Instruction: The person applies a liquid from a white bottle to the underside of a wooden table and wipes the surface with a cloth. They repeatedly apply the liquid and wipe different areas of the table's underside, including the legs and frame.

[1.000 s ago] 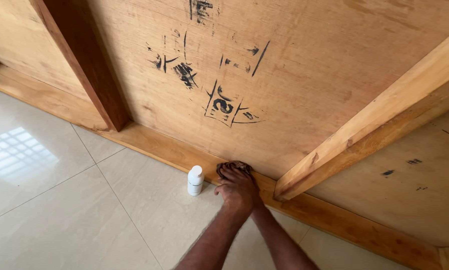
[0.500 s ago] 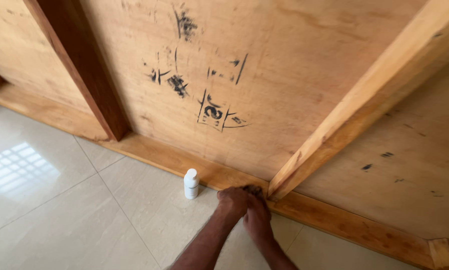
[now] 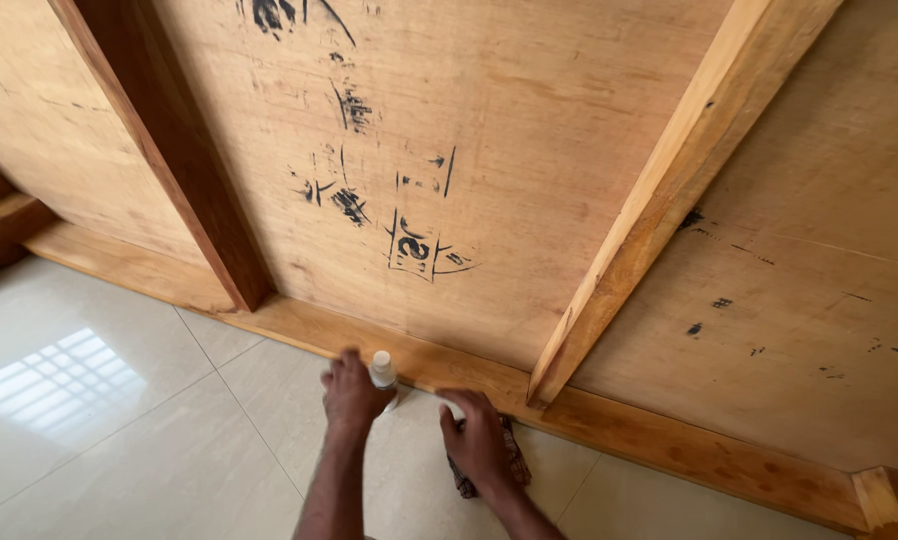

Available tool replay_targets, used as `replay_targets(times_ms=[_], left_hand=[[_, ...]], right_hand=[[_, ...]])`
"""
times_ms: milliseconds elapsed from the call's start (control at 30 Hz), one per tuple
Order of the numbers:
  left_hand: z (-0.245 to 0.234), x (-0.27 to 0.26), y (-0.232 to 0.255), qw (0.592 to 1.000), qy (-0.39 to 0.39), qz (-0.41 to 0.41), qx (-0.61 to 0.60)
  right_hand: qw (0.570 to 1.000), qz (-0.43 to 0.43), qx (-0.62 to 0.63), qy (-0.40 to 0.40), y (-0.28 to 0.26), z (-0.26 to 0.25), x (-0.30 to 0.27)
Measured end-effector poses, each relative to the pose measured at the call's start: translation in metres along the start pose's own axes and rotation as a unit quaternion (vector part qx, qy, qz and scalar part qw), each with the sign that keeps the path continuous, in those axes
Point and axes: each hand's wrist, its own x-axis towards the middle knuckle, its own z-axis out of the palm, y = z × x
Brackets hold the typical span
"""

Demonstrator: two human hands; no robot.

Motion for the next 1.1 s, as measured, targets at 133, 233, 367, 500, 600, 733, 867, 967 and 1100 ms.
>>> replay_targets(times_ms=[133, 233, 367, 500, 600, 733, 867, 967, 1100], left_hand=[[0.046, 0.019, -0.045, 0.984, -0.008, 0.107, -0.140], [0.068, 0.027, -0.049, 0.959, -0.036, 0.111, -0.259], [0.071, 0.014, -0.022, 0.939, -0.030, 0.258, -0.227], [0.069, -0.021, 0.036, 0.931, -0.094, 0.257, -0.241], [0.064, -0.061, 0.066, 0.923, -0.082, 0.248, -0.283], [0.047, -0.095, 0.083, 0.892, -0.049, 0.330, -0.306], [0.036, -0.105, 0.086, 0.905, -0.080, 0.315, -0.276], [0.036, -0.108, 0.086, 0.912, -0.095, 0.300, -0.265], [0.039, -0.107, 0.086, 0.911, -0.109, 0.306, -0.255]], right_hand=[[0.995, 0.054, 0.083, -0.022, -0.002, 0.014, 0.035], [0.990, 0.081, 0.112, -0.041, 0.003, 0.017, 0.046], [0.989, 0.077, 0.115, -0.048, 0.015, 0.005, 0.050], [0.979, 0.146, 0.124, -0.065, 0.022, -0.035, 0.056], [0.994, 0.068, 0.019, -0.080, 0.025, -0.074, 0.060], [0.990, -0.068, 0.055, -0.106, 0.031, -0.103, 0.061], [0.955, 0.144, 0.095, -0.241, 0.038, -0.116, 0.055], [0.914, 0.268, 0.183, -0.242, 0.043, -0.116, 0.048], [0.914, 0.221, 0.223, -0.255, 0.051, -0.113, 0.046]])
